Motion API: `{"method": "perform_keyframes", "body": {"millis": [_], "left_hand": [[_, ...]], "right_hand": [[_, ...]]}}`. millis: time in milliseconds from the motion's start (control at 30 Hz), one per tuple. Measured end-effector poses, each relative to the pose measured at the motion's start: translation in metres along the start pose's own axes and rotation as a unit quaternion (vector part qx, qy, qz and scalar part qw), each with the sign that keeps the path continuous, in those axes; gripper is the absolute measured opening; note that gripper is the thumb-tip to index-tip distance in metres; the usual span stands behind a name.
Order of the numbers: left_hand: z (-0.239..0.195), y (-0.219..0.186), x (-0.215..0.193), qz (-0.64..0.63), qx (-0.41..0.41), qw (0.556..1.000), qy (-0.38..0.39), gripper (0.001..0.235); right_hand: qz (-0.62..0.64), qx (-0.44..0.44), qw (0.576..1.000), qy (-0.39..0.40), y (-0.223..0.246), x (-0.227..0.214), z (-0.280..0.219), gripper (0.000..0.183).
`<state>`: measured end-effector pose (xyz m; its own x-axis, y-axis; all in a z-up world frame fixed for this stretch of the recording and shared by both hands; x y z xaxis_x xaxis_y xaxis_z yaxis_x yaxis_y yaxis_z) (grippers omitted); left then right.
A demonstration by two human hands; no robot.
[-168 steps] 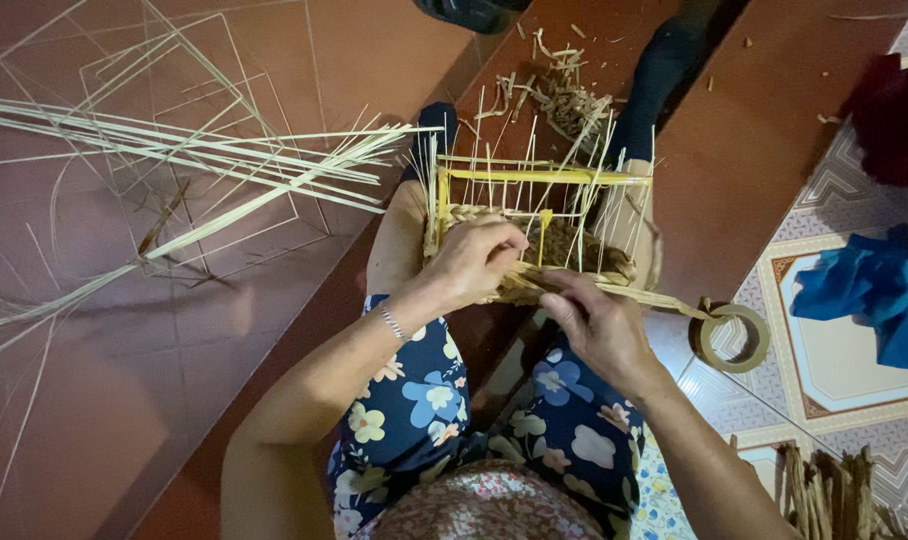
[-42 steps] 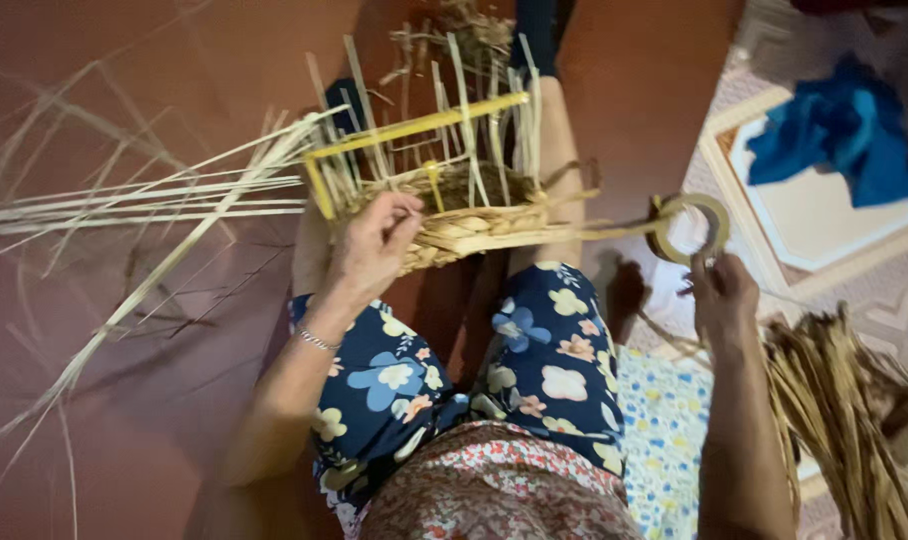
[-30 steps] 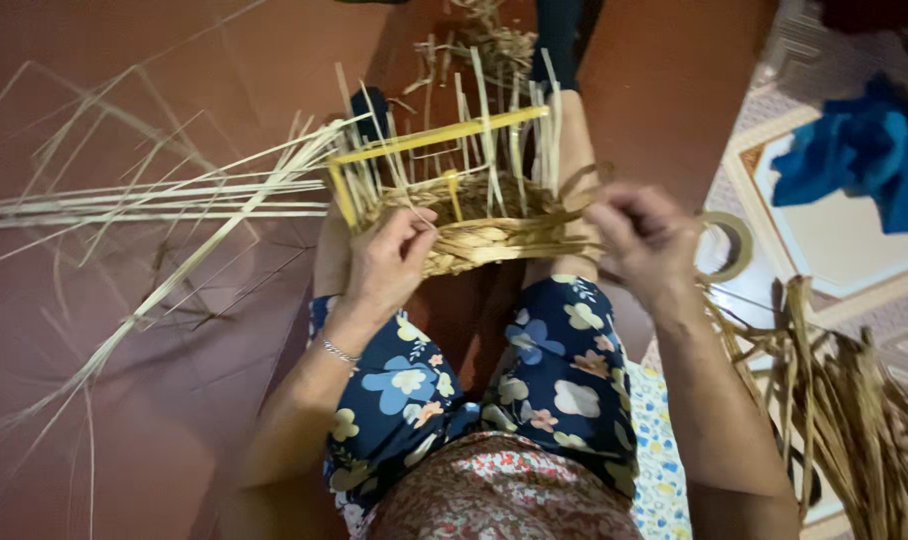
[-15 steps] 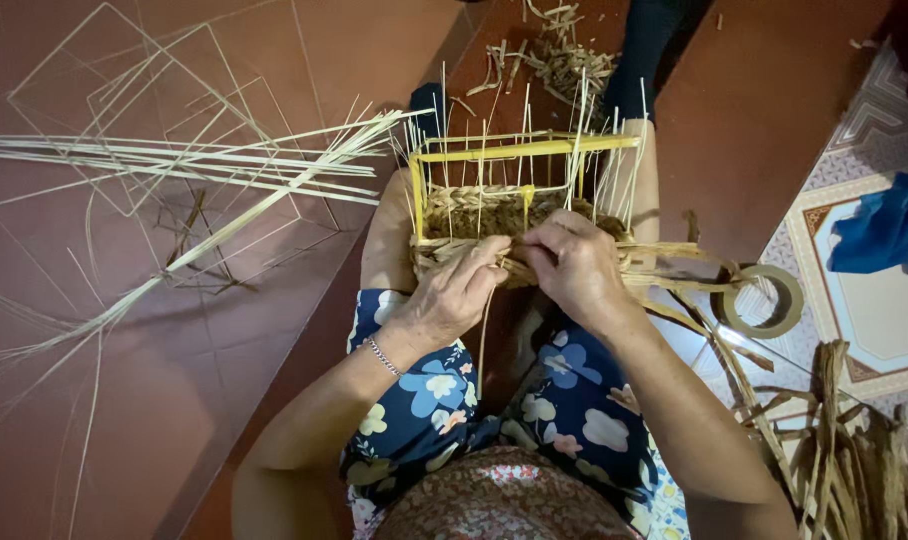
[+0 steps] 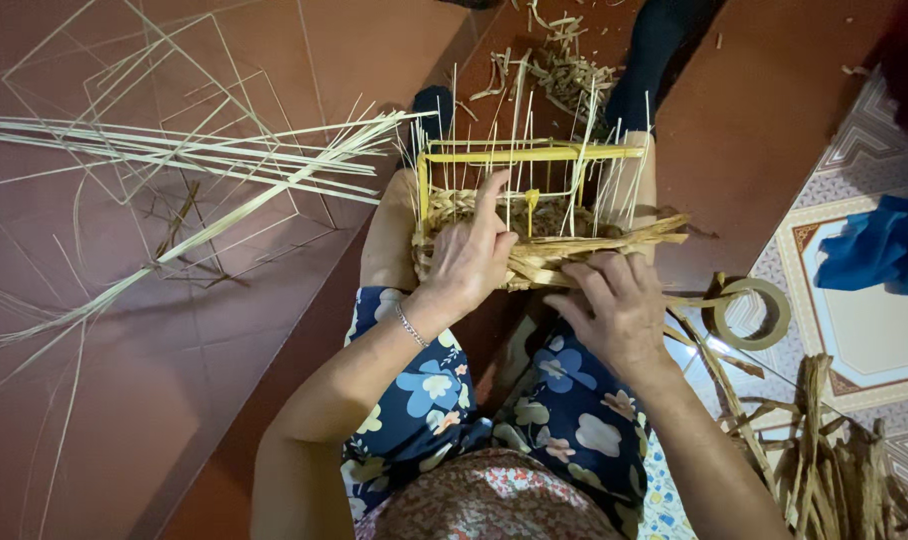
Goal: The person weaves a basket by hand, interlacing dried palm fronds through a yellow rectangular frame. They repeatedly pull and tuck strands to build up the basket walls.
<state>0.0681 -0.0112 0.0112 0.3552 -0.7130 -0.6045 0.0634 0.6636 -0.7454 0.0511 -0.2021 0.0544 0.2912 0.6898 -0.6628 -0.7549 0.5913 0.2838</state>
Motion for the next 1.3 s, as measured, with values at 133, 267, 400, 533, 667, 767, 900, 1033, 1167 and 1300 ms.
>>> {"method": "perform_keyframes", "body": {"millis": [133, 267, 400, 533, 667, 767, 900, 1033, 1167, 1300], "left_hand": [[-0.015, -0.021, -0.002, 0.023, 0.176, 0.983, -0.034, 0.045], [-0.016, -0.017, 0.007, 0.026, 0.206, 0.978, 0.009, 0.034], [-0.014, -0.007, 0.015, 0.033, 0.145, 0.985, 0.092, 0.03], [-0.018, -0.026, 0.009, 0.036, 0.199, 0.974, 0.105, 0.045], [-0.029, -0.027, 0.015, 0.074, 0.147, 0.974, 0.156, 0.036], [-0.026, -0.042, 0.002, 0.06, 0.232, 0.971, 0.024, 0.027], [-0.019, -0.028, 0.008, 0.025, 0.142, 0.989, 0.014, 0.006], [-0.015, -0.02, 0.004, -0.008, 0.087, 0.995, -0.049, 0.025], [-0.015, -0.018, 0.005, 0.007, 0.081, 0.992, -0.093, 0.028], [-0.021, -0.017, 0.023, 0.166, 0.088, 0.981, -0.035, 0.016]], "right_hand": [[0.003, -0.01, 1.0, 0.019, 0.003, -0.001, -0.008, 0.017], [-0.087, 0.028, 0.976, 0.197, -0.014, -0.001, -0.005, 0.021], [-0.282, 0.089, 0.853, 0.429, -0.056, -0.031, -0.015, 0.045], [-0.205, 0.076, 0.951, 0.22, -0.052, -0.066, 0.02, 0.024], [-0.168, 0.071, 0.971, 0.156, -0.045, -0.074, 0.017, 0.015], [-0.105, 0.122, 0.981, 0.111, -0.05, -0.077, 0.016, 0.014], [-0.185, 0.053, 0.981, 0.001, -0.055, -0.087, 0.026, 0.025], [-0.106, -0.02, 0.971, -0.212, -0.044, -0.094, 0.041, 0.012], [0.078, -0.024, 0.995, -0.053, -0.01, -0.029, 0.038, 0.014], [0.049, 0.075, 0.988, 0.128, -0.02, 0.054, 0.038, 0.019]]}}
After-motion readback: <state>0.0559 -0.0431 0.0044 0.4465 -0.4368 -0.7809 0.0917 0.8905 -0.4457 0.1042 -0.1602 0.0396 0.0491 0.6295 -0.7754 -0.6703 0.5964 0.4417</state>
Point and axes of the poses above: each hand's wrist, its own z-axis towards the middle knuckle, its own x-axis out of the palm, y = z × x, the point moved 7 cm from there along z, towards the middle knuckle, and after that the axes turned 14 degrees about -y, right-handed, at the moved point
